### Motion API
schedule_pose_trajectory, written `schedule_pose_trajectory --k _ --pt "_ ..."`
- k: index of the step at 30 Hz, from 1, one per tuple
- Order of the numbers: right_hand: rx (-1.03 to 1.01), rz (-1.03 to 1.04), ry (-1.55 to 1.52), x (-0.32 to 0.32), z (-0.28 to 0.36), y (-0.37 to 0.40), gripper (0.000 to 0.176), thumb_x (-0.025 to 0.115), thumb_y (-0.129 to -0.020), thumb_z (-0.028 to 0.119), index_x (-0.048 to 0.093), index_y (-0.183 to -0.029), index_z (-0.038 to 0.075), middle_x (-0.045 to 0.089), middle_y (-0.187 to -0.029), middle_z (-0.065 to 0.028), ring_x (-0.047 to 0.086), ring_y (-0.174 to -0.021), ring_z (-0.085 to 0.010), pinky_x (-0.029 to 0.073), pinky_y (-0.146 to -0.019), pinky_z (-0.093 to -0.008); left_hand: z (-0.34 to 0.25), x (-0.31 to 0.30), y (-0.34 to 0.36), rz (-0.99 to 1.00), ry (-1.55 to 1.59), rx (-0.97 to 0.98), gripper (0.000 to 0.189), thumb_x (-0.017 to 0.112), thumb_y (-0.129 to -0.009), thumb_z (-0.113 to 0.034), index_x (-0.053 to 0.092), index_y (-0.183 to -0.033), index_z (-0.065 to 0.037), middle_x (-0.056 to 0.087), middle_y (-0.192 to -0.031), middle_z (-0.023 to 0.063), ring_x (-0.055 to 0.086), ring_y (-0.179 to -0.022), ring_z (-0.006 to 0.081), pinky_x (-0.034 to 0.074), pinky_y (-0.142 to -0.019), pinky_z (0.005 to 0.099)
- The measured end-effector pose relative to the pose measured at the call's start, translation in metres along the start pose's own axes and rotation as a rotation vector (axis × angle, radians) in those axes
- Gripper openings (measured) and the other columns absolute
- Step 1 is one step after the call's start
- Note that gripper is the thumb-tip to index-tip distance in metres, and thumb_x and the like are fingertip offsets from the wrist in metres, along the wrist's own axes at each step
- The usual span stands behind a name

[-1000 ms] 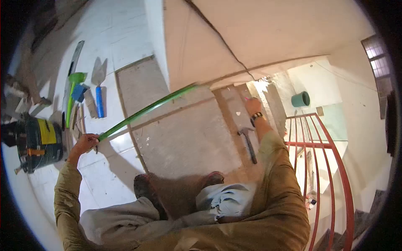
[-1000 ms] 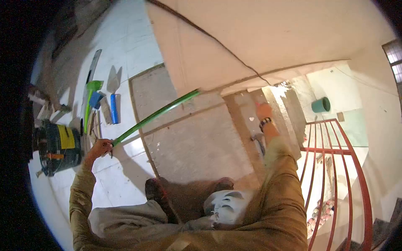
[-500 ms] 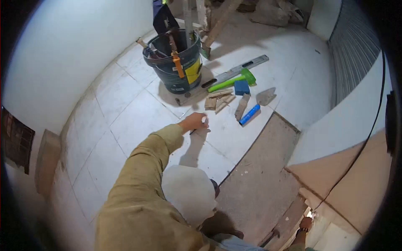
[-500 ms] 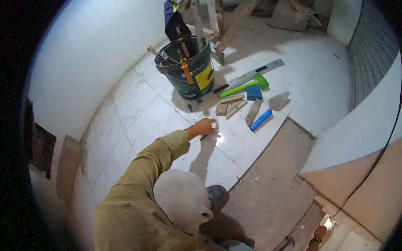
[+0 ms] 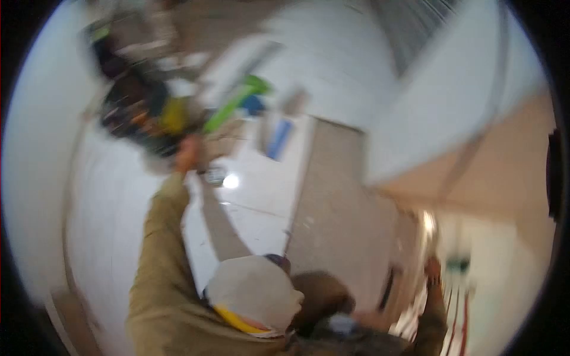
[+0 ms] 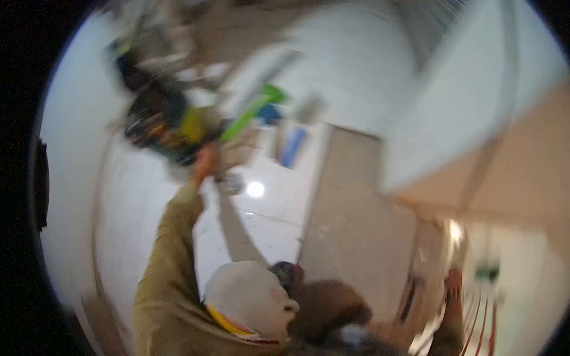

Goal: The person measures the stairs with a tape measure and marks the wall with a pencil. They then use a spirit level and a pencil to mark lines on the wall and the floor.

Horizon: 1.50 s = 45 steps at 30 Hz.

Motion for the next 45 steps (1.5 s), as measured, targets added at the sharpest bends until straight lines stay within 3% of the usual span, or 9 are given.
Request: schedule_pose_trajectory --k 7,13,17,20,27,31,36,39,45 --pt "0.510 -0.201 0.237 -0.016 -0.109 0.211 0.018 0.057 -0.085 0.017 0.070 -0.090 0.006 0.070 -0.097 -0.0182 0.068 -0.091 -0.0334 0.054 -0.082 -0.0436 -0.042 0.075 -0.084 0.347 0.128 0.178 0.053 0.070 -0.083 -0.021 0.051 -0.127 0.002 0.059 -0.125 0.0221 0.061 -0.108 0.0381 0.049 -0.089 0.0455" --pt "0.875 0.001 -0.096 -0.027 -0.099 0.302 0.033 0.062 -0.091 0.027 0.065 -0.105 -0.002 0.069 -0.101 -0.0224 0.069 -0.092 -0.0342 0.056 -0.078 -0.0437 -0.048 0.068 -0.122 0.033 0.184 0.794 0.065 0.067 -0.087 -0.023 0.038 -0.140 0.001 0.054 -0.131 0.0215 0.057 -0.112 0.0330 0.049 -0.088 0.0440" --pt "0.789 -0.029 0.078 -0.045 -0.121 0.285 0.027 0.065 -0.084 0.026 0.070 -0.090 0.001 0.070 -0.087 -0.0199 0.069 -0.082 -0.0320 0.055 -0.073 -0.0428 -0.035 0.025 -0.104 0.399 0.528 0.401 0.074 0.065 -0.089 -0.028 0.026 -0.150 -0.009 0.055 -0.128 0.0199 0.059 -0.102 0.0279 0.051 -0.078 0.0405" --pt "0.752 -0.020 0.196 -0.052 -0.175 0.249 0.020 0.068 -0.082 0.024 0.071 -0.089 0.005 0.070 -0.086 -0.0158 0.069 -0.086 -0.0289 0.055 -0.073 -0.0411 -0.037 -0.047 -0.096 0.461 0.693 -0.018 0.071 0.058 -0.093 -0.027 0.023 -0.153 -0.020 0.062 -0.117 0.0165 0.063 -0.086 0.0214 0.052 -0.066 0.0349" --pt "0.550 -0.206 0.333 -0.060 -0.238 0.146 0.015 0.068 -0.080 0.022 0.072 -0.084 0.008 0.071 -0.083 -0.0109 0.069 -0.081 -0.0273 0.056 -0.068 -0.0371 -0.127 -0.246 -0.031 0.697 1.174 0.091 0.066 0.052 -0.096 -0.021 0.022 -0.155 -0.017 0.062 -0.116 0.0137 0.062 -0.091 0.0145 0.055 -0.068 0.0286" --pt "0.790 -0.286 -0.307 -0.056 -0.269 0.112 0.013 0.065 -0.081 0.020 0.071 -0.081 0.008 0.070 -0.075 -0.0100 0.069 -0.071 -0.0285 0.057 -0.065 -0.0371 -0.179 -0.393 0.033 0.419 1.615 0.195 0.051 0.042 -0.102 -0.022 0.033 -0.150 -0.007 0.047 -0.143 0.0164 0.054 -0.125 0.0219 0.045 -0.105 0.0333" --pt "0.537 -0.386 -0.407 -0.094 -0.301 0.029 0.017 0.069 -0.077 0.023 0.069 -0.083 0.008 0.070 -0.080 -0.0106 0.069 -0.075 -0.0268 0.057 -0.069 -0.0375 -0.275 -0.585 0.142 0.890 1.898 0.773 0.061 0.035 -0.101 -0.027 0.017 -0.152 0.001 0.011 -0.161 0.0160 0.021 -0.147 0.0243 0.017 -0.120 0.0433" --pt "0.315 -0.440 -0.209 -0.092 -0.307 -0.042 0.035 0.062 -0.087 0.032 0.067 -0.093 -0.002 0.071 -0.083 -0.0183 0.071 -0.070 -0.0310 0.058 -0.071 -0.0394 -0.218 -0.638 0.133 0.091 1.079 0.669 0.061 0.045 -0.102 -0.040 0.036 -0.144 0.004 0.052 -0.134 0.0270 0.051 -0.127 0.0369 0.030 -0.116 0.0469" --pt "0.217 -0.314 -0.553 -0.020 -0.292 -0.110 0.020 0.070 -0.079 0.021 0.068 -0.091 0.004 0.069 -0.076 -0.0110 0.068 -0.067 -0.0250 0.053 -0.057 -0.0368 -0.430 -0.681 0.264 -0.142 1.029 0.647 0.049 0.053 -0.099 -0.030 0.045 -0.137 0.000 0.055 -0.127 0.0211 0.057 -0.113 0.0301 0.043 -0.100 0.0426"
Point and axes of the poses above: each hand's wrist, its own y-axis away from the middle knuckle, its own x-axis out of the palm, z = x × y, the point moved 9 cm from there along -y, towards the middle knuckle
